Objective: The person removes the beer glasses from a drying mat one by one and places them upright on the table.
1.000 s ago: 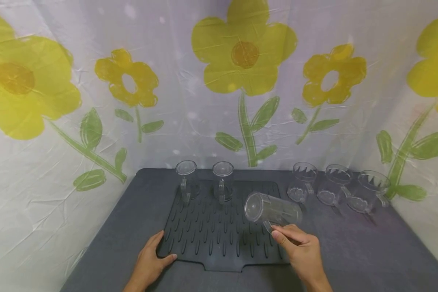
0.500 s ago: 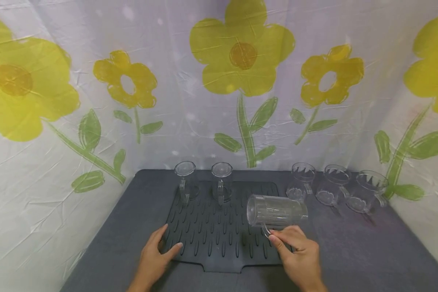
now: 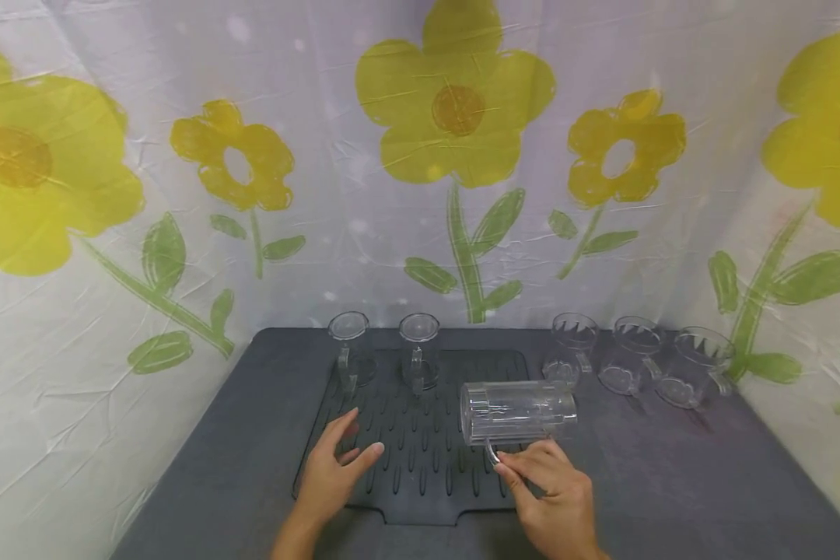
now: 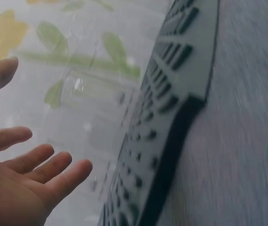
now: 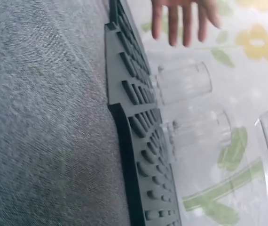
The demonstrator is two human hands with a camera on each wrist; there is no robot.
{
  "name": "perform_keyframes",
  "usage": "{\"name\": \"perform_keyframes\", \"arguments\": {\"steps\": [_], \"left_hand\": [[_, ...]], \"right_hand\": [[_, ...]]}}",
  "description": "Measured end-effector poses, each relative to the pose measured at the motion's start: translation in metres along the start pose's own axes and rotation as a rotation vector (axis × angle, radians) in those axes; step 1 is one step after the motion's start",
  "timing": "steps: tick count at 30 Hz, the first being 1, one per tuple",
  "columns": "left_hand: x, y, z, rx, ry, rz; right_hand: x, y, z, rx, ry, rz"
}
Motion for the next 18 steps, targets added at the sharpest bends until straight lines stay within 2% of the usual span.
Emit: {"name": "perform_keyframes", "arguments": {"steps": [6, 13, 18], "left_hand": [[-0.012, 0.018, -0.022, 0.117, -0.074, -0.020], [-0.023, 0.046, -0.051, 0.216, -0.147, -0.141], [-0.027, 0.057, -0.065, 0.292, -0.197, -0.191]], "right_hand": [[-0.003, -0.008, -0.005, 0.048, 0.023, 0.061], [0.006, -0.002, -0.015, 0.056, -0.019, 0.057], [0.009, -0.003, -0.021, 0.062, -0.040, 0.072]]}}
Point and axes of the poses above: each hand's wrist, its own x-axis away from the middle knuckle, its own z-axis out of the back of the hand, y = z × x, the point moved 6 cm from there along -x, towards the middle knuckle, and after that the axes turned 8 degrees about -y, right-handed, at the moved point
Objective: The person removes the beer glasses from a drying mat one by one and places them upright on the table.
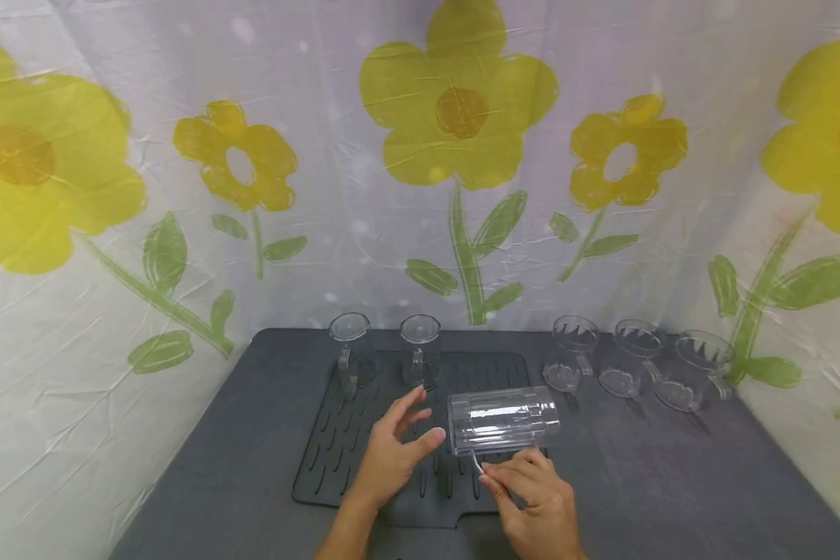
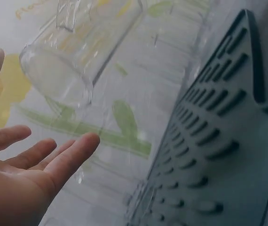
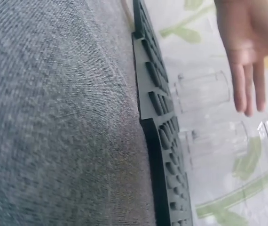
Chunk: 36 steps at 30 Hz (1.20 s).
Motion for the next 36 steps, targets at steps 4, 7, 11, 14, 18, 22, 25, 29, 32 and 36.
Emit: {"name": "perform_keyframes", "arguments": {"steps": [4, 7, 11, 14, 18, 22, 25, 29, 32, 36], "left_hand": [[-0.002, 0.003, -0.007, 0.066, -0.041, -0.018], [-0.003, 0.005, -0.011, 0.095, -0.069, -0.015], [-0.003, 0.005, -0.012, 0.099, -0.086, -0.004], [-0.003, 0.005, -0.013, 0.101, -0.096, 0.007], [-0.003, 0.004, -0.012, 0.096, -0.094, 0.025], [-0.002, 0.004, -0.009, 0.053, -0.074, 0.032], [-0.002, 0.004, -0.007, 0.023, -0.059, 0.029], [0.000, 0.004, -0.005, -0.001, -0.033, 0.038], [0.001, 0.004, -0.004, 0.011, -0.010, 0.052], [0.002, 0.004, -0.002, 0.045, 0.022, 0.063]], "right_hand": [[0.000, -0.002, -0.003, -0.007, 0.003, 0.026], [0.000, -0.003, -0.005, -0.007, 0.002, 0.035], [0.001, -0.004, -0.006, -0.014, 0.002, 0.043], [0.001, -0.005, -0.006, -0.024, -0.006, 0.049], [0.001, -0.005, -0.007, -0.045, -0.036, 0.053], [0.001, -0.004, -0.007, -0.029, -0.080, 0.028], [0.001, -0.004, -0.002, 0.028, -0.075, -0.039], [0.003, 0.003, 0.013, 0.041, 0.047, -0.264], [0.010, 0.017, 0.019, -0.041, 0.092, -0.595], [0.024, 0.032, 0.008, -0.262, -0.017, -1.001]]}}
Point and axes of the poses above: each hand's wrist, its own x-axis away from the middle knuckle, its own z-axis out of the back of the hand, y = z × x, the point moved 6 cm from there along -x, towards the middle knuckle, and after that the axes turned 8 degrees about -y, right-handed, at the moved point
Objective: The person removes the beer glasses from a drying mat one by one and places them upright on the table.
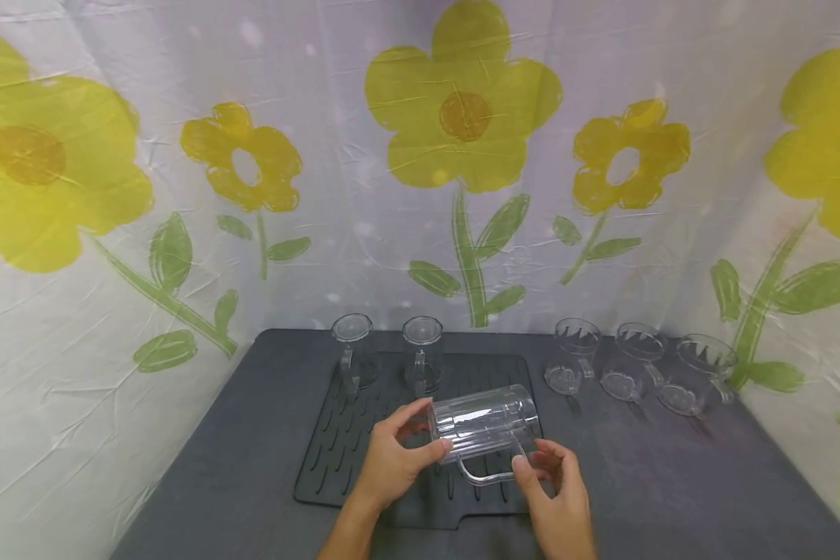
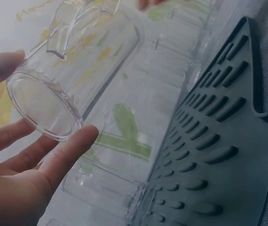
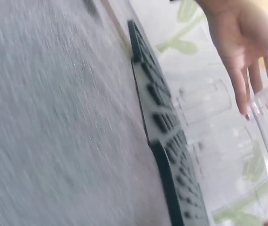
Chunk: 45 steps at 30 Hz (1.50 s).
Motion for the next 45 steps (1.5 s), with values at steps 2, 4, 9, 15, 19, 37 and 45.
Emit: {"name": "perform_keyframes", "arguments": {"steps": [2, 4, 9, 15, 19, 37, 45], "left_hand": [[0.000, -0.001, 0.001, 0.003, 0.012, 0.006], [0.000, -0.001, 0.000, 0.003, 0.016, 0.013], [0.001, -0.004, -0.002, 0.057, -0.005, 0.023], [0.003, -0.005, -0.003, 0.139, -0.067, 0.015], [0.004, -0.006, -0.004, 0.149, -0.107, 0.037], [0.005, -0.017, -0.011, 0.027, -0.210, 0.036], [0.006, -0.021, -0.014, 0.035, -0.235, 0.059]], "right_hand": [[0.000, 0.008, -0.009, -0.151, -0.115, -0.125], [0.002, 0.012, -0.018, -0.341, -0.227, -0.206], [0.007, 0.007, -0.030, -0.805, -0.435, -0.275], [0.004, -0.010, -0.026, -1.012, -0.587, -0.163], [0.000, -0.020, -0.023, -1.028, -0.597, -0.100], [0.010, -0.042, -0.028, -0.790, -0.507, -0.098], [0.013, -0.045, -0.031, -0.676, -0.443, -0.064]]}}
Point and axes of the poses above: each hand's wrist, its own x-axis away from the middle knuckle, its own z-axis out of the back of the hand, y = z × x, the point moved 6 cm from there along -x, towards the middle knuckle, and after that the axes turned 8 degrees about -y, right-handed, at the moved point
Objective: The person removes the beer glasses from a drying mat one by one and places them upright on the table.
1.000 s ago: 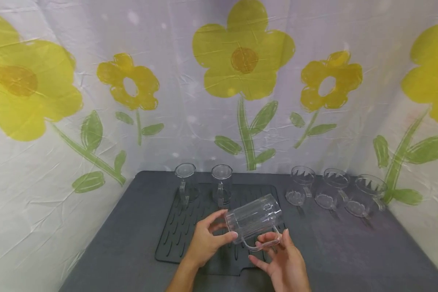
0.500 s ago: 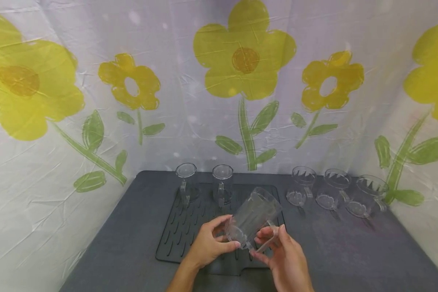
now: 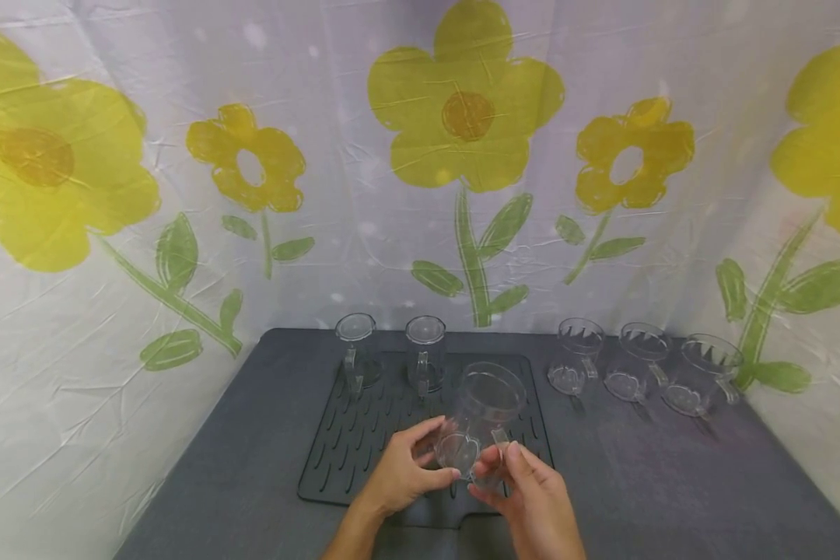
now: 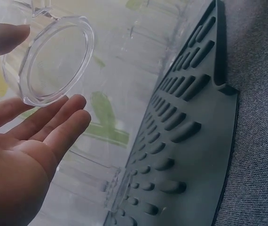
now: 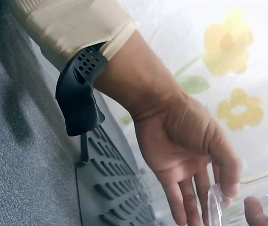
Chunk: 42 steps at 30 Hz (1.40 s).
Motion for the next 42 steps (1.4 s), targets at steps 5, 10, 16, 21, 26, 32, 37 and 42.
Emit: {"name": "perform_keyframes", "arguments": {"steps": [5, 10, 16, 21, 26, 32, 37, 42], "left_hand": [[-0.001, -0.003, -0.001, 0.002, -0.016, -0.001], [-0.002, -0.002, -0.004, 0.020, -0.022, -0.005], [-0.003, 0.000, -0.006, 0.054, -0.017, -0.013], [-0.002, 0.002, -0.003, 0.016, -0.003, -0.011], [0.003, 0.008, 0.005, -0.058, 0.018, -0.035], [0.011, 0.013, 0.017, -0.081, 0.071, -0.059], [0.018, 0.016, 0.028, -0.106, 0.123, -0.071], [0.026, 0.014, 0.037, -0.125, 0.164, -0.062]], "right_hand": [[0.002, 0.001, -0.002, 0.090, 0.032, 0.020], [0.003, 0.000, -0.004, 0.145, 0.055, 0.067], [0.004, -0.002, -0.006, 0.182, 0.076, 0.115], [0.005, -0.006, -0.005, 0.215, 0.097, 0.160], [0.005, -0.012, -0.003, 0.273, 0.134, 0.204], [0.005, -0.018, 0.007, 0.274, 0.185, 0.281], [0.006, -0.021, 0.017, 0.257, 0.225, 0.288], [0.007, -0.023, 0.028, 0.267, 0.267, 0.272]]}}
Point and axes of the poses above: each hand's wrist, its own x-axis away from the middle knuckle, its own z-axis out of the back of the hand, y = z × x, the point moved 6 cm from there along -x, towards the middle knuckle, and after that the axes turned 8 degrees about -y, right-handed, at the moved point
